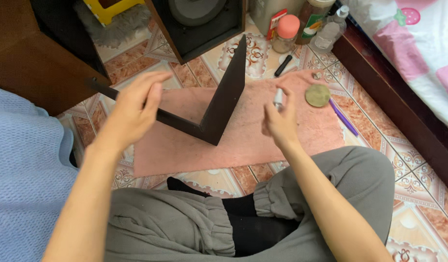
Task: The person cleans the inside and outside of a black speaker grille using a purple toothbrush, a small round sponge, and a spray bottle. They scrub the interior mesh, wipe the surface, and spray the exterior before brushing it again.
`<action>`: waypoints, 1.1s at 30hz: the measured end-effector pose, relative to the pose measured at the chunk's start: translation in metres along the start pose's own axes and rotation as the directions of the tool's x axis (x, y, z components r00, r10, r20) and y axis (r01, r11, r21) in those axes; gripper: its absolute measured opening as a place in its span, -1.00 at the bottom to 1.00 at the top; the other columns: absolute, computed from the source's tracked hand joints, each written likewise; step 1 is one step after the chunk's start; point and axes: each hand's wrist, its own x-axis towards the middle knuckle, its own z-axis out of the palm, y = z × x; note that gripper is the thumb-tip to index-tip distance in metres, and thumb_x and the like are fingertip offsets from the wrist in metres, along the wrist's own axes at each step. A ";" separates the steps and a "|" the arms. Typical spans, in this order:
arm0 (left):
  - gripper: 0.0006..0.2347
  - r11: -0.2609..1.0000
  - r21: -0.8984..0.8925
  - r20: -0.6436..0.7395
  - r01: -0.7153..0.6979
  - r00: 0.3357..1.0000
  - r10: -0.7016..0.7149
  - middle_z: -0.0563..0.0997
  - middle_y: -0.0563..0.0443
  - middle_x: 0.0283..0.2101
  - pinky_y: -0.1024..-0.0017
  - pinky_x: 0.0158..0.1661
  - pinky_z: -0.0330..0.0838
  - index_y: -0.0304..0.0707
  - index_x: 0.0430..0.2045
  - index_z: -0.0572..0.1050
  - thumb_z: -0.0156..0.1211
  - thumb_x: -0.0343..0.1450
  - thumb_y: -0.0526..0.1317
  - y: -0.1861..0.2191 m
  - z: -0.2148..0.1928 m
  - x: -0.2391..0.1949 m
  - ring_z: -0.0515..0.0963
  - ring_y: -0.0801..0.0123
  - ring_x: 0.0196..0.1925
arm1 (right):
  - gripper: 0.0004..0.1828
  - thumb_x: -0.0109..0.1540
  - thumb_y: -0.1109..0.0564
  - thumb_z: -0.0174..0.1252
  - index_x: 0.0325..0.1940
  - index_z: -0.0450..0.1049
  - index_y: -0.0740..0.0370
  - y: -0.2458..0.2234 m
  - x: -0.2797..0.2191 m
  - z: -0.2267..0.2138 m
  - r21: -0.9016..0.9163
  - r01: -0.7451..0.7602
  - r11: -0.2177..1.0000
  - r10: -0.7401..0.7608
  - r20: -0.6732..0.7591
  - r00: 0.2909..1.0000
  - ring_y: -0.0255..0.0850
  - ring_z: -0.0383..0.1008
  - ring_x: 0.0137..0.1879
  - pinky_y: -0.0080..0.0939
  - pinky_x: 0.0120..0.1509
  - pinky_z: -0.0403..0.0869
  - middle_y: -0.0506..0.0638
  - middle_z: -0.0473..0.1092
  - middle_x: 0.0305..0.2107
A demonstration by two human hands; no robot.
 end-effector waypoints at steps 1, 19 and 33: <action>-0.64 0.998 0.064 -0.016 -0.012 1.000 0.013 0.64 -0.42 0.34 -0.20 0.38 0.42 -0.46 0.42 0.57 -0.04 0.72 -0.41 -0.007 -0.005 -0.007 0.61 -0.34 0.40 | -0.30 0.38 0.28 0.06 0.60 0.17 -0.09 0.016 0.013 0.009 0.084 -0.083 0.993 0.084 -0.006 0.996 -0.16 0.39 -0.64 -0.14 -0.72 0.38 0.04 0.31 -0.52; -0.78 0.924 0.233 0.439 -0.302 0.881 0.178 0.78 0.01 -0.02 0.03 0.15 0.49 -0.15 0.00 0.71 0.28 0.61 -0.06 -0.046 0.006 0.002 0.71 0.01 0.05 | -0.19 0.40 0.22 0.14 0.73 0.15 -0.17 -0.062 -0.092 -0.055 -0.111 -0.300 0.947 0.316 0.181 0.931 -0.14 0.18 -0.76 -0.22 -0.75 0.00 0.17 0.39 -0.43; -0.72 0.991 -0.078 0.057 0.111 0.993 -0.107 0.28 0.24 -0.39 0.33 -0.20 0.22 -0.09 -0.31 0.40 0.04 0.81 -0.06 0.056 -0.028 0.046 0.27 0.48 -0.30 | -0.27 0.41 0.23 0.26 0.67 0.28 -0.06 -0.149 -0.132 -0.055 -0.289 0.320 0.902 -0.238 0.285 0.928 -0.32 0.41 -0.60 -0.34 -0.48 0.41 0.02 0.54 -0.31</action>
